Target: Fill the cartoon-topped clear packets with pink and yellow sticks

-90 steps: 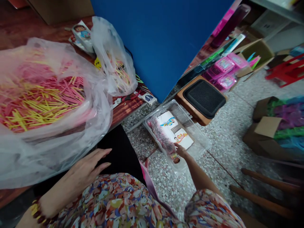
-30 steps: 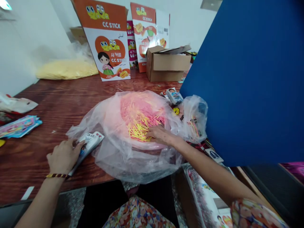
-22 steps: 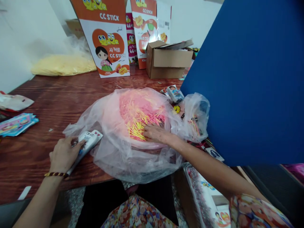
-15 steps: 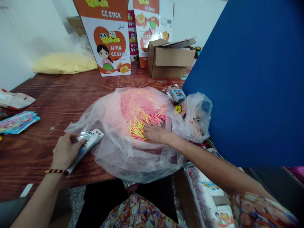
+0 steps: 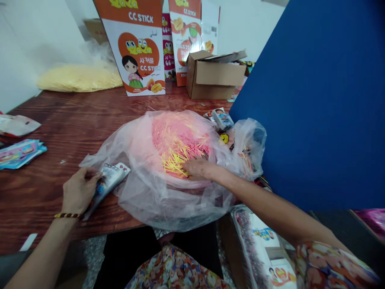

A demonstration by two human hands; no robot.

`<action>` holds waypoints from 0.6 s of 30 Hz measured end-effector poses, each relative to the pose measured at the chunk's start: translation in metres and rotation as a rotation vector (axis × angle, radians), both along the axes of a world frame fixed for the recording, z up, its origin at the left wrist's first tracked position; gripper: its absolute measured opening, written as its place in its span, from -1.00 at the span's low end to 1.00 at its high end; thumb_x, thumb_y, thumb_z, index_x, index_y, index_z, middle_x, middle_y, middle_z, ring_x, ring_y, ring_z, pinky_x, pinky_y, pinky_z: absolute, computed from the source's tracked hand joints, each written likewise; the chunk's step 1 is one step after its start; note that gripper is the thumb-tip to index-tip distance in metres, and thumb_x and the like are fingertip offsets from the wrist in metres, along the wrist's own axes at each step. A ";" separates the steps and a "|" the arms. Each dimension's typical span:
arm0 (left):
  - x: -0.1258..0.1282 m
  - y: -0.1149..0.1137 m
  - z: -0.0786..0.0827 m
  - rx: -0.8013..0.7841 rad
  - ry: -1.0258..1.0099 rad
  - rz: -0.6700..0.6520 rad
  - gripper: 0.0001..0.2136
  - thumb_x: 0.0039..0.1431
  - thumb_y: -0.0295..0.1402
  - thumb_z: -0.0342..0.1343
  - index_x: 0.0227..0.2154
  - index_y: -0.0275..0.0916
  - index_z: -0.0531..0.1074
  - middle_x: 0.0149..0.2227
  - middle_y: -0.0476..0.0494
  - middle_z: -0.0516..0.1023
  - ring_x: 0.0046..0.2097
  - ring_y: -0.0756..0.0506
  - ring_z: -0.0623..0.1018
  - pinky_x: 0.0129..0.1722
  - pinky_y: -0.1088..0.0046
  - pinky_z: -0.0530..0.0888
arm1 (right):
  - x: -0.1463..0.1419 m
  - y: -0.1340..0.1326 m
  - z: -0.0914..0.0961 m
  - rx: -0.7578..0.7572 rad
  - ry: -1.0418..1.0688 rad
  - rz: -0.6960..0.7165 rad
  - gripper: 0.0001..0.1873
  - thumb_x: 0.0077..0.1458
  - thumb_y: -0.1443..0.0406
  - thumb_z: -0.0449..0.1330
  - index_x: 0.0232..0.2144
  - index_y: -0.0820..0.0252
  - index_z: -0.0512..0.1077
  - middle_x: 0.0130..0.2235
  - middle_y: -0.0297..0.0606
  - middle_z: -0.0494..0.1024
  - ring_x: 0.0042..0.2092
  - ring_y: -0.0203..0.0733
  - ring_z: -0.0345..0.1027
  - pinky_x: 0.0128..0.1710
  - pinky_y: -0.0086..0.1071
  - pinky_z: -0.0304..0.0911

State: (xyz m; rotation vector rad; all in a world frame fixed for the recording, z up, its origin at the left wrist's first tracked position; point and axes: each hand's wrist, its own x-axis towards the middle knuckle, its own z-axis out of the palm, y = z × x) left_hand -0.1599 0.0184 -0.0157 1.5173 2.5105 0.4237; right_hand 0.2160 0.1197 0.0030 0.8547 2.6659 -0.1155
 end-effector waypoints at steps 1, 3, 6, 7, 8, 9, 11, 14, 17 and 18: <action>-0.001 0.000 -0.001 0.013 0.002 -0.005 -0.62 0.23 -0.07 -0.09 -0.17 -0.28 0.42 -0.19 -0.17 0.55 -0.11 -0.22 0.54 -0.10 0.33 0.40 | -0.003 -0.001 -0.002 0.017 -0.013 0.014 -0.75 0.19 0.28 0.13 -0.12 0.31 0.45 -0.11 -0.02 0.59 -0.08 0.00 0.48 -0.04 -0.17 0.25; -0.002 0.000 -0.002 0.043 -0.004 -0.002 -0.60 0.25 -0.06 -0.11 -0.15 -0.29 0.42 -0.18 -0.19 0.55 -0.09 -0.23 0.55 -0.08 0.33 0.40 | -0.006 -0.004 -0.008 0.038 -0.013 0.044 -0.77 0.23 0.34 0.07 -0.13 0.31 0.45 -0.12 -0.04 0.60 -0.10 -0.01 0.49 -0.06 -0.16 0.27; -0.004 0.000 -0.003 0.067 -0.001 0.006 -0.56 0.25 -0.02 -0.12 -0.12 -0.29 0.41 -0.17 -0.19 0.55 -0.08 -0.25 0.55 -0.06 0.31 0.40 | -0.004 -0.008 -0.018 0.044 0.039 0.041 -0.74 0.30 0.33 0.00 -0.10 0.30 0.43 -0.08 -0.07 0.57 -0.07 -0.05 0.48 -0.08 -0.21 0.30; -0.005 -0.001 -0.003 0.068 0.007 0.005 -0.55 0.25 -0.01 -0.13 -0.12 -0.29 0.41 -0.17 -0.19 0.55 -0.08 -0.26 0.54 -0.05 0.30 0.40 | -0.002 -0.009 -0.020 0.040 0.060 0.032 -0.73 0.32 0.30 -0.01 -0.09 0.31 0.42 -0.07 -0.07 0.56 -0.06 -0.06 0.47 -0.08 -0.23 0.31; -0.005 -0.001 -0.003 0.069 0.019 0.002 -0.55 0.26 -0.01 -0.13 -0.12 -0.29 0.42 -0.17 -0.20 0.55 -0.08 -0.26 0.54 -0.05 0.29 0.39 | 0.001 -0.009 -0.022 0.033 0.077 0.021 -0.72 0.33 0.28 -0.02 -0.08 0.32 0.42 -0.06 -0.06 0.55 -0.06 -0.08 0.46 -0.08 -0.25 0.32; -0.006 -0.002 -0.002 0.078 0.034 0.000 -0.55 0.26 -0.02 -0.14 -0.12 -0.29 0.42 -0.18 -0.20 0.55 -0.08 -0.26 0.54 -0.05 0.28 0.39 | 0.003 -0.009 -0.022 0.025 0.086 0.008 -0.71 0.34 0.26 -0.01 -0.09 0.33 0.42 -0.06 -0.05 0.55 -0.06 -0.08 0.46 -0.09 -0.26 0.32; -0.006 -0.004 0.000 0.123 0.064 0.012 -0.59 0.26 -0.06 -0.11 -0.13 -0.28 0.43 -0.19 -0.20 0.55 -0.09 -0.25 0.54 -0.06 0.29 0.39 | 0.009 -0.008 -0.022 0.017 0.093 -0.032 -0.75 0.32 0.30 0.02 -0.11 0.33 0.43 -0.08 -0.04 0.55 -0.08 -0.09 0.46 -0.11 -0.28 0.34; -0.004 -0.010 0.009 0.232 0.063 0.047 -0.67 0.20 -0.11 0.02 -0.16 -0.25 0.47 -0.22 -0.15 0.57 -0.13 -0.21 0.54 -0.09 0.33 0.40 | 0.016 -0.003 -0.019 -0.001 0.129 -0.089 -0.76 0.26 0.45 -0.01 -0.16 0.31 0.45 -0.12 -0.04 0.56 -0.12 -0.08 0.47 -0.14 -0.28 0.33; 0.008 -0.018 0.028 0.406 -0.071 0.078 -0.73 0.08 -0.20 0.17 -0.20 -0.22 0.51 -0.28 -0.06 0.58 -0.22 -0.13 0.54 -0.13 0.39 0.42 | 0.025 0.003 -0.020 -0.080 0.234 -0.188 -0.77 0.21 0.48 0.01 -0.23 0.27 0.46 -0.18 -0.07 0.58 -0.18 -0.10 0.46 -0.18 -0.31 0.28; 0.015 -0.021 0.036 0.471 -0.156 0.093 -0.74 0.04 -0.23 0.20 -0.22 -0.22 0.52 -0.29 -0.04 0.58 -0.24 -0.10 0.54 -0.15 0.42 0.43 | 0.029 0.005 -0.021 -0.112 0.279 -0.232 -0.79 0.20 0.48 0.03 -0.26 0.25 0.46 -0.21 -0.09 0.59 -0.22 -0.13 0.45 -0.22 -0.34 0.26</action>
